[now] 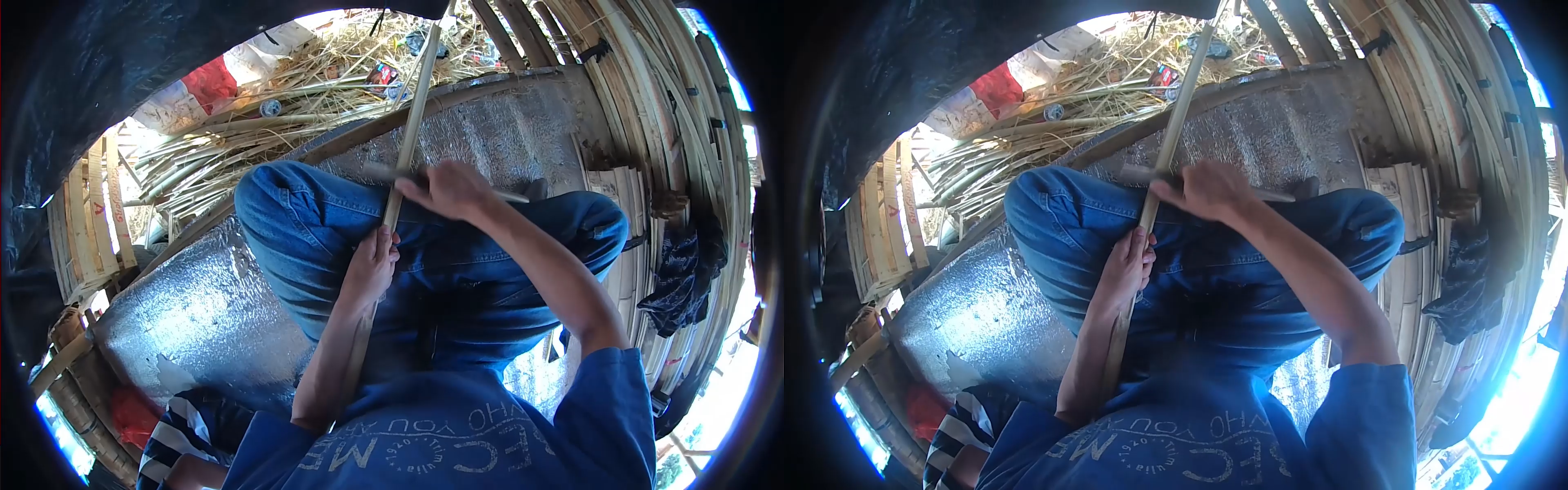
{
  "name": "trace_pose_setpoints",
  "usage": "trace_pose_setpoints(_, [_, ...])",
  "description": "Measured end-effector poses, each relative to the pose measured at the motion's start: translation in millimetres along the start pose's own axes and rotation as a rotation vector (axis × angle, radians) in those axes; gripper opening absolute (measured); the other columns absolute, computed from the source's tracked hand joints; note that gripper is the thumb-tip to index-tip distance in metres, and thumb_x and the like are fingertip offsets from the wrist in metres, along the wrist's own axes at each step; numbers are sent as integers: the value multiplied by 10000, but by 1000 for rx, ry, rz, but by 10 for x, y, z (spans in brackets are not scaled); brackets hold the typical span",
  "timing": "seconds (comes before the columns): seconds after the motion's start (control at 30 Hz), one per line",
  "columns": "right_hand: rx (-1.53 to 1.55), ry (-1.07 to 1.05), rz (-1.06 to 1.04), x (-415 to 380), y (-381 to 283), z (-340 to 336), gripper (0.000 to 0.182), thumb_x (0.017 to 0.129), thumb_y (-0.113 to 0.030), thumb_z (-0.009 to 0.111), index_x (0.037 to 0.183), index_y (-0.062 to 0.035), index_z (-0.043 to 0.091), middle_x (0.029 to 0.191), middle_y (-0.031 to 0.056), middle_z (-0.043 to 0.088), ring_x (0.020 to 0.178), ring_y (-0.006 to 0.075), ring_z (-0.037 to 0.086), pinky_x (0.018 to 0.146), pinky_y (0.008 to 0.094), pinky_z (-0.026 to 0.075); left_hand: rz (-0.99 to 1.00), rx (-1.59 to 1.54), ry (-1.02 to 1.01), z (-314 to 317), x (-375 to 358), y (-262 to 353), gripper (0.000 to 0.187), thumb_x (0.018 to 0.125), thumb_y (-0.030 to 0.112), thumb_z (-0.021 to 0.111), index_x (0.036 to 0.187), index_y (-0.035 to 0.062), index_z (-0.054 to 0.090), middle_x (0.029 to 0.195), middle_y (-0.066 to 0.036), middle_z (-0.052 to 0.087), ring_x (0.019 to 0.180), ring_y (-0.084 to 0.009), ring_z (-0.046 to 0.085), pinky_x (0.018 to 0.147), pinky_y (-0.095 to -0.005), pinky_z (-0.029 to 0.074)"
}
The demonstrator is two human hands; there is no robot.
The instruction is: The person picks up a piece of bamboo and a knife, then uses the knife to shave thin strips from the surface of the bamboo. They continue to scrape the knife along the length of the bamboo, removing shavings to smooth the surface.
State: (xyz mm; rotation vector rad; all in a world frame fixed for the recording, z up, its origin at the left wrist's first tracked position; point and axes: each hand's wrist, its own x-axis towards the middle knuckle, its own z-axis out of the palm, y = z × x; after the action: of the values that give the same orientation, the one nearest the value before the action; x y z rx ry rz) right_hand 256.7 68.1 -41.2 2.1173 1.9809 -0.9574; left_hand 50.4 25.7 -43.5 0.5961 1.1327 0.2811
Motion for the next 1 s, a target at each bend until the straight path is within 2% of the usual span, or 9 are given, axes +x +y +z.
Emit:
trace_pose_setpoints(0.07, [-16,-14,-55,-64,-55,-30,769,882,-709,408,785,-3,695,700,213,667,735,390,685,712,490,560,42,27,-17,0,17,-29,367,1040,431,349,986,96,487,623,79,368,424,-12,311,369,-192,241])
trace_pose_setpoints(0.13, [-38,37,-78,-18,-28,40,752,883,-713,403,830,-20,688,642,212,647,671,366,685,647,477,563,48,49,2,10,29,-30,367,1041,430,347,985,95,487,623,78,368,423,-13,312,368,-194,241])
trace_pose_setpoints(0.33, [-65,113,6,304,162,-15,689,926,-633,420,740,-23,682,545,176,616,558,373,658,586,458,560,99,84,8,-9,39,-103,364,1041,427,354,979,95,492,617,75,369,419,-16,314,365,-200,243])
trace_pose_setpoints(0.4, [36,95,-79,184,146,67,685,929,-629,417,739,-26,681,552,175,618,558,370,657,582,458,557,87,77,4,13,22,-45,364,1040,427,356,978,96,492,618,75,370,419,-15,314,366,-199,242])
trace_pose_setpoints(0.53, [-63,112,-225,1,-3,58,685,933,-624,416,748,-22,684,537,176,606,553,362,656,572,458,551,43,61,29,40,7,-18,358,1042,420,355,973,96,491,617,76,367,420,-13,311,366,-198,242])
trace_pose_setpoints(0.63, [22,138,-65,279,82,-21,682,933,-627,413,754,-30,690,543,175,606,559,359,658,563,461,546,55,58,33,31,19,-37,356,1043,415,352,966,97,492,619,77,365,421,-10,308,368,-194,238])
trace_pose_setpoints(0.7, [-22,21,50,335,100,-136,750,899,-694,393,811,-19,708,665,198,661,687,381,685,665,475,569,58,29,23,23,4,-49,355,1044,412,351,963,98,493,620,78,365,421,-9,306,368,-193,235])
trace_pose_setpoints(0.87, [-32,-49,-45,34,5,-49,755,896,-698,398,811,-14,706,683,212,663,716,379,688,689,480,564,15,7,19,22,0,-46,349,1045,410,348,966,100,487,627,79,363,427,-6,297,368,-191,227])
trace_pose_setpoints(1.0, [21,49,-6,310,81,-88,755,884,-709,409,803,-21,711,679,209,664,702,382,687,681,483,564,-8,-113,-20,-1,45,-67,349,1045,415,347,960,104,481,628,81,353,435,-6,293,371,-191,224])
